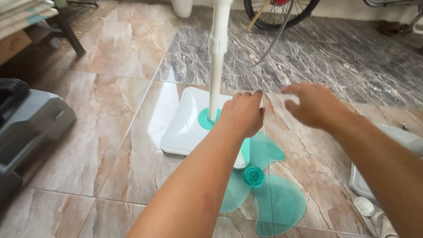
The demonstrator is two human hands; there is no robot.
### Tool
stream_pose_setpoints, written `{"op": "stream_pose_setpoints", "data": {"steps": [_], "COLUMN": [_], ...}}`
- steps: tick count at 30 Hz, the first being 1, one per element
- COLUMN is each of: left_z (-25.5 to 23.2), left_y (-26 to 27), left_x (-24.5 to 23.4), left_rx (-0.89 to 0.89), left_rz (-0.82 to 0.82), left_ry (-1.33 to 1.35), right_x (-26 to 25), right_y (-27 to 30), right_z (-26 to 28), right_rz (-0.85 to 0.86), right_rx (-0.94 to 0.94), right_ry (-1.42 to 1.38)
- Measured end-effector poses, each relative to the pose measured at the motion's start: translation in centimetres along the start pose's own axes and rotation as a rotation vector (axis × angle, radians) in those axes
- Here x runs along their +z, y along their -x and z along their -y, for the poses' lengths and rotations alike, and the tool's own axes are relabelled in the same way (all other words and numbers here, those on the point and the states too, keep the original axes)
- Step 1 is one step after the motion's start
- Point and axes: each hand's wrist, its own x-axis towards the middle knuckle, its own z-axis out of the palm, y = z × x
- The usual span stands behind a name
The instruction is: The person reassembles a standing electric fan by attaching the fan blades to the motor hub, securing them with a plastic nut, and wiping the blades with a cloth. They then use a screwdriver to tighten the rear cage of a second fan.
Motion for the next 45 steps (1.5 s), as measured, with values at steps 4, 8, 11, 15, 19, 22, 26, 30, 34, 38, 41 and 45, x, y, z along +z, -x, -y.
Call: {"op": "stream_pose_setpoints", "data": {"steps": [4, 8, 11, 15, 19, 22, 26, 30, 34, 38, 41, 45], "left_z": [1.5, 2.4, 2.6, 4.2, 6.4, 7.3, 7.0, 6.4, 6.4, 7.1, 7.5, 7.6], "left_y": [2.8, 5.3, 6.7, 9.6, 13.3, 15.4, 16.2, 16.5, 16.9, 18.9, 19.4, 19.1], "left_x": [3.2, 5.3, 6.8, 9.3, 10.9, 11.7, 12.2, 11.7, 11.4, 12.2, 12.9, 13.2], "left_rx": [-0.072, -0.101, -0.148, -0.252, -0.366, -0.395, -0.433, -0.461, -0.66, -0.941, -0.982, -1.06], "left_rz": [0.167, 0.225, 0.257, 0.415, 0.55, 0.657, 0.699, 0.675, 0.715, 0.623, 0.558, 0.537], "left_ry": [-0.065, -0.059, -0.074, -0.106, -0.175, -0.312, -0.316, -0.319, -0.281, -0.021, 0.039, 0.066], "right_x": [4.0, 7.3, 8.8, 12.0, 14.5, 15.7, 16.9, 18.6, 20.4, 21.4, 21.5, 21.5], "right_y": [1.5, 2.7, 3.2, 4.6, 5.6, 6.6, 7.0, 7.5, 7.7, 8.5, 8.7, 9.1], "right_z": [-0.8, -1.0, -1.2, -1.3, -0.6, -1.0, -1.6, -1.6, -1.0, -1.0, -0.9, -1.3], "right_rz": [0.04, 0.113, 0.118, 0.133, 0.249, 0.256, 0.266, 0.263, 0.324, 0.337, 0.351, 0.378], "right_rx": [0.018, 0.073, 0.094, 0.046, 0.15, 0.162, 0.16, 0.14, 0.184, 0.178, 0.181, 0.19], "right_ry": [-0.076, -0.069, -0.077, -0.154, -0.156, -0.201, -0.194, -0.201, -0.196, -0.224, -0.215, -0.213]}}
